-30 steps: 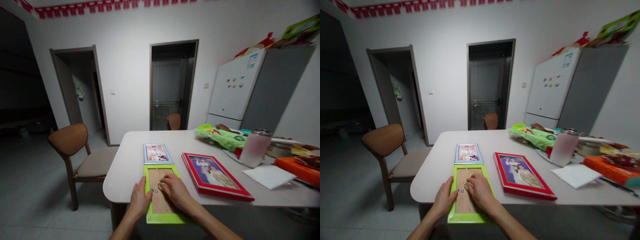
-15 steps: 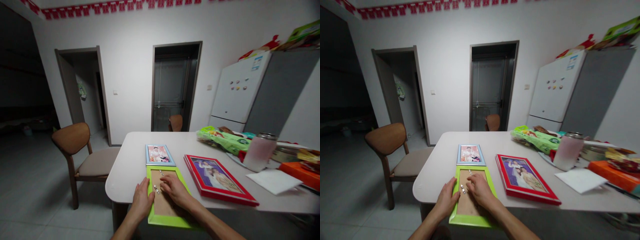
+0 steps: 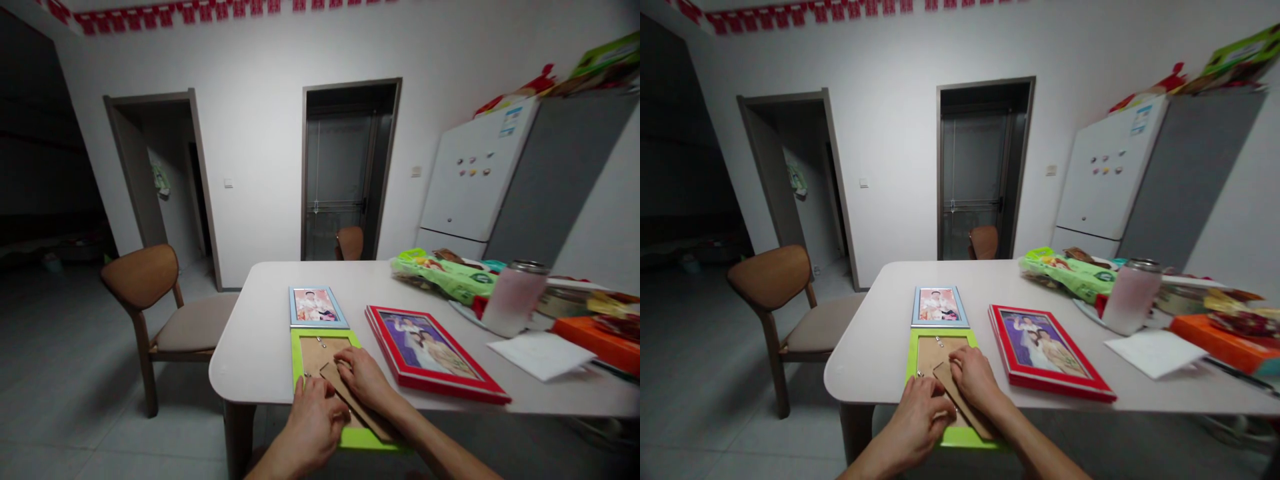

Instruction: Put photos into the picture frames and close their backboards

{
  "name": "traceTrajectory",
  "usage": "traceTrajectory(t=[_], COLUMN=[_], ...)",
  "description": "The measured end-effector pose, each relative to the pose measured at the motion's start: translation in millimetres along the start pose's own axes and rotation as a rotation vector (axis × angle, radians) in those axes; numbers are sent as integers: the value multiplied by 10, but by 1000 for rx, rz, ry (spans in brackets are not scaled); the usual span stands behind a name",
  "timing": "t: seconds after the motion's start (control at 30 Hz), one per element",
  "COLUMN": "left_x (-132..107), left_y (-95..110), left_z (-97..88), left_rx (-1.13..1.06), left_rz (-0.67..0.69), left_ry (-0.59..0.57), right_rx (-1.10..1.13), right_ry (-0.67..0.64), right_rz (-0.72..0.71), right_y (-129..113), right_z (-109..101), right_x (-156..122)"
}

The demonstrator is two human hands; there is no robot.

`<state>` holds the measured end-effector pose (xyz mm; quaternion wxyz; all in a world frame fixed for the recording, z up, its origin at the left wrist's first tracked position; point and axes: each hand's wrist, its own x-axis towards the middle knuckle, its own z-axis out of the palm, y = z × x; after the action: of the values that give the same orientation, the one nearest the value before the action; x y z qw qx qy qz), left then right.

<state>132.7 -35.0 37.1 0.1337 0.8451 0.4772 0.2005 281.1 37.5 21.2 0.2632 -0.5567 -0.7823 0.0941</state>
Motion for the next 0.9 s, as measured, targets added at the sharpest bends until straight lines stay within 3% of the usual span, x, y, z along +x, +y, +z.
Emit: traceTrajectory(t=[0.3, 0.63, 0.77, 0.9], left_x=[34, 8, 75, 191], left_y=[18, -61, -269, -502], left_z=[57, 56, 33, 73], left_rx=[61, -103, -116, -18], left_rz=[19, 57, -129, -367], left_ry=[-15, 42, 201, 147], right_rx=[-32, -11, 30, 8], right_ry=[16, 12, -44, -64], right_rz=[10, 9, 15, 69], right_y=[50, 71, 29, -21], right_z=[21, -17, -17, 90], right_x=[14, 21, 159, 397])
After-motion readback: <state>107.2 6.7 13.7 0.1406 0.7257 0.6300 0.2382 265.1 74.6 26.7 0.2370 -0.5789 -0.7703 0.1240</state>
